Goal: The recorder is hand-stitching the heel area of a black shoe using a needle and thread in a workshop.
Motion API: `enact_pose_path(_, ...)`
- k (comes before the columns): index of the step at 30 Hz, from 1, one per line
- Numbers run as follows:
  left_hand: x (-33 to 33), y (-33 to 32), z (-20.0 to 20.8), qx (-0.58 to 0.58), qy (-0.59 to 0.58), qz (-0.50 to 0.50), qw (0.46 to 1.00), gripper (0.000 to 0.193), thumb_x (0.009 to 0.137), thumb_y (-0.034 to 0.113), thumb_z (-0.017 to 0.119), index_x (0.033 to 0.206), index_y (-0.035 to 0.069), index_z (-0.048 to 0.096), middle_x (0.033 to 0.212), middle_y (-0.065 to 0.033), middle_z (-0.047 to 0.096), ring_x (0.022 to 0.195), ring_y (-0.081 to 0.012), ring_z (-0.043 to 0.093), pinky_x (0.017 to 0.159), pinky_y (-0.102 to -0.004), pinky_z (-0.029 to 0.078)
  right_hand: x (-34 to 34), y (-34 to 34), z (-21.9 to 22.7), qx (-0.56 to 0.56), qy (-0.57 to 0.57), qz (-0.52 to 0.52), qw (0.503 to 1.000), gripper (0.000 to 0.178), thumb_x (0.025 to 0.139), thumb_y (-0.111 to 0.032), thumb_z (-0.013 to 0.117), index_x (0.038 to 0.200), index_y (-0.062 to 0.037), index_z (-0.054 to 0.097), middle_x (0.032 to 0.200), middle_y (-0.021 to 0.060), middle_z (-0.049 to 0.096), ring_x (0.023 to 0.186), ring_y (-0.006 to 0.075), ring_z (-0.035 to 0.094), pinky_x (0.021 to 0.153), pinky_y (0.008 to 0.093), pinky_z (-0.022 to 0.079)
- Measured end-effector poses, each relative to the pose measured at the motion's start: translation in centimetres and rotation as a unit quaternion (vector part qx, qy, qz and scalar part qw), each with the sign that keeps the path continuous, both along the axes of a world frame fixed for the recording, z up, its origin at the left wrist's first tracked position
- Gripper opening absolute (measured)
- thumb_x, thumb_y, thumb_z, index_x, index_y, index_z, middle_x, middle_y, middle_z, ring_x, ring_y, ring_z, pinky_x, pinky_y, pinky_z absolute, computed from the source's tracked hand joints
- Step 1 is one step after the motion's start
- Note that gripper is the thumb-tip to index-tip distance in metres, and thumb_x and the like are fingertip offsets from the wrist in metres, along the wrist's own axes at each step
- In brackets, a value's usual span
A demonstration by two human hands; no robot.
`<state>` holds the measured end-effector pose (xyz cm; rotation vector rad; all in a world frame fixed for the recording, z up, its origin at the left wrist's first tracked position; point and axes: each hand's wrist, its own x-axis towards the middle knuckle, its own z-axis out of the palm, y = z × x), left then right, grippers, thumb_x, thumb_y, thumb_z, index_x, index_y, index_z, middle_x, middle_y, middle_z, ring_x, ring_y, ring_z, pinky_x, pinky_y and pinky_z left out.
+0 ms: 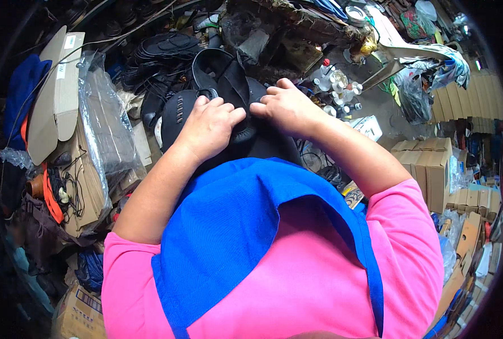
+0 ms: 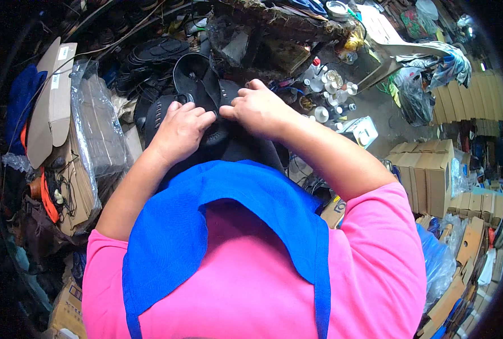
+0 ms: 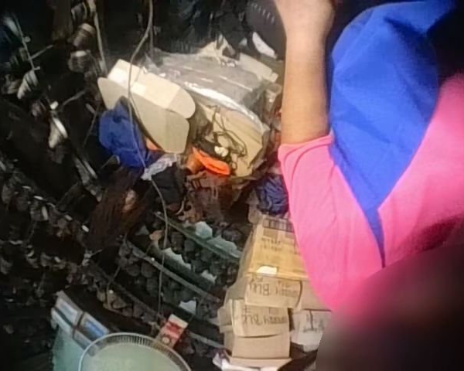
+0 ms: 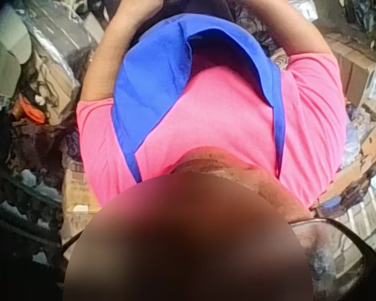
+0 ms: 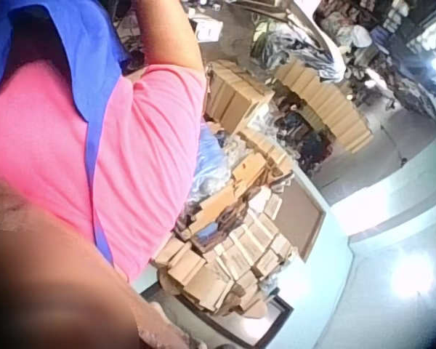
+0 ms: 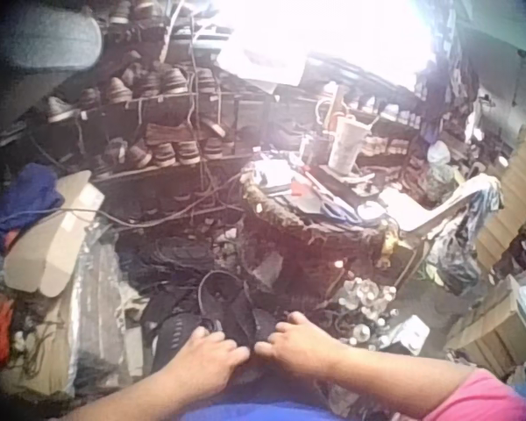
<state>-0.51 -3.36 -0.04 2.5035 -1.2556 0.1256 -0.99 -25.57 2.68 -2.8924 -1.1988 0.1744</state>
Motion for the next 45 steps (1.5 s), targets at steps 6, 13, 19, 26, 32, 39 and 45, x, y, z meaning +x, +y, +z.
enact_pose_path(6, -1.0, 1.6, 1.5, 0.019, -0.021, 0.006, 1.000, 0.015, 0.075, 0.007, 0.056, 0.088, 0.013, 0.057, 0.081, -0.0035, 0.055, 0.084, -0.0221, 0.054, 0.075, -0.0375, 0.037, 0.0, -1.6, -0.6, 0.035, 0.001, 0.025, 0.999, 0.018, 0.074, -0.014, 0.057, 0.092, -0.0175, 0.056, 0.079, 0.0013, 0.062, 0.089, 0.0232, 0.058, 0.084, 0.0379, 0.039)
enact_pose_path(13, -1.2, 7.0, 2.8, 0.033, 0.009, 0.101, 0.994, 0.016, 0.073, 0.002, 0.054, 0.087, 0.009, 0.057, 0.077, -0.0061, 0.055, 0.081, -0.0269, 0.054, 0.075, -0.0387, 0.037, -0.6, -11.2, -3.9, 0.052, -0.027, -0.132, 0.990, 0.016, 0.072, -0.007, 0.058, 0.086, -0.0151, 0.058, 0.074, 0.0067, 0.060, 0.083, 0.0280, 0.058, 0.079, 0.0392, 0.042)
enact_pose_path(19, -1.5, 3.8, 3.2, -0.001, 0.006, 0.045, 0.999, 0.019, 0.072, 0.001, 0.054, 0.089, 0.010, 0.054, 0.079, -0.0065, 0.053, 0.083, -0.0266, 0.053, 0.076, -0.0385, 0.037, -0.6, -7.2, 3.8, 0.383, 0.045, -0.238, 0.892, 0.016, 0.087, -0.016, 0.060, 0.095, -0.0029, 0.059, 0.089, 0.0130, 0.061, 0.089, 0.0296, 0.059, 0.078, 0.0369, 0.046)
enact_pose_path(26, -1.5, 1.7, 2.6, 0.010, 0.004, 0.024, 1.000, 0.017, 0.073, 0.004, 0.055, 0.089, 0.010, 0.055, 0.081, -0.0049, 0.057, 0.084, -0.0242, 0.055, 0.075, -0.0376, 0.038, -0.3, -0.7, 9.4, 0.291, -0.091, 0.021, 0.952, 0.015, 0.078, -0.015, 0.067, 0.091, -0.0087, 0.061, 0.088, 0.0061, 0.060, 0.086, 0.0263, 0.057, 0.080, 0.0377, 0.042)
enact_pose_path(32, -2.3, 2.1, 1.6, 0.014, 0.013, 0.025, 1.000, 0.017, 0.073, 0.005, 0.055, 0.089, 0.011, 0.056, 0.081, -0.0043, 0.057, 0.084, -0.0233, 0.056, 0.075, -0.0376, 0.038, 1.1, 1.1, 4.8, 0.078, -0.097, 0.088, 0.988, 0.011, 0.079, -0.023, 0.061, 0.084, -0.0130, 0.061, 0.083, 0.0038, 0.059, 0.087, 0.0221, 0.059, 0.079, 0.0365, 0.043)
enact_pose_path(39, -1.8, 2.4, 1.3, 0.007, 0.001, 0.033, 0.999, 0.016, 0.073, 0.006, 0.056, 0.088, 0.010, 0.054, 0.082, -0.0044, 0.056, 0.084, -0.0235, 0.055, 0.076, -0.0392, 0.038, 2.1, 1.2, 3.2, -0.038, -0.049, 0.076, 0.995, 0.006, 0.079, -0.017, 0.056, 0.081, -0.0129, 0.059, 0.077, 0.0025, 0.062, 0.085, 0.0213, 0.061, 0.077, 0.0356, 0.041)
enact_pose_path(45, -1.8, 3.4, 0.4, -0.025, 0.005, 0.050, 0.998, 0.018, 0.073, 0.004, 0.055, 0.090, 0.010, 0.055, 0.081, -0.0047, 0.055, 0.083, -0.0244, 0.055, 0.075, -0.0385, 0.038, 2.6, 1.2, 3.0, -0.051, -0.013, 0.093, 0.994, 0.005, 0.078, -0.019, 0.057, 0.078, -0.0139, 0.058, 0.064, 0.0043, 0.059, 0.073, 0.0229, 0.062, 0.075, 0.0379, 0.039)
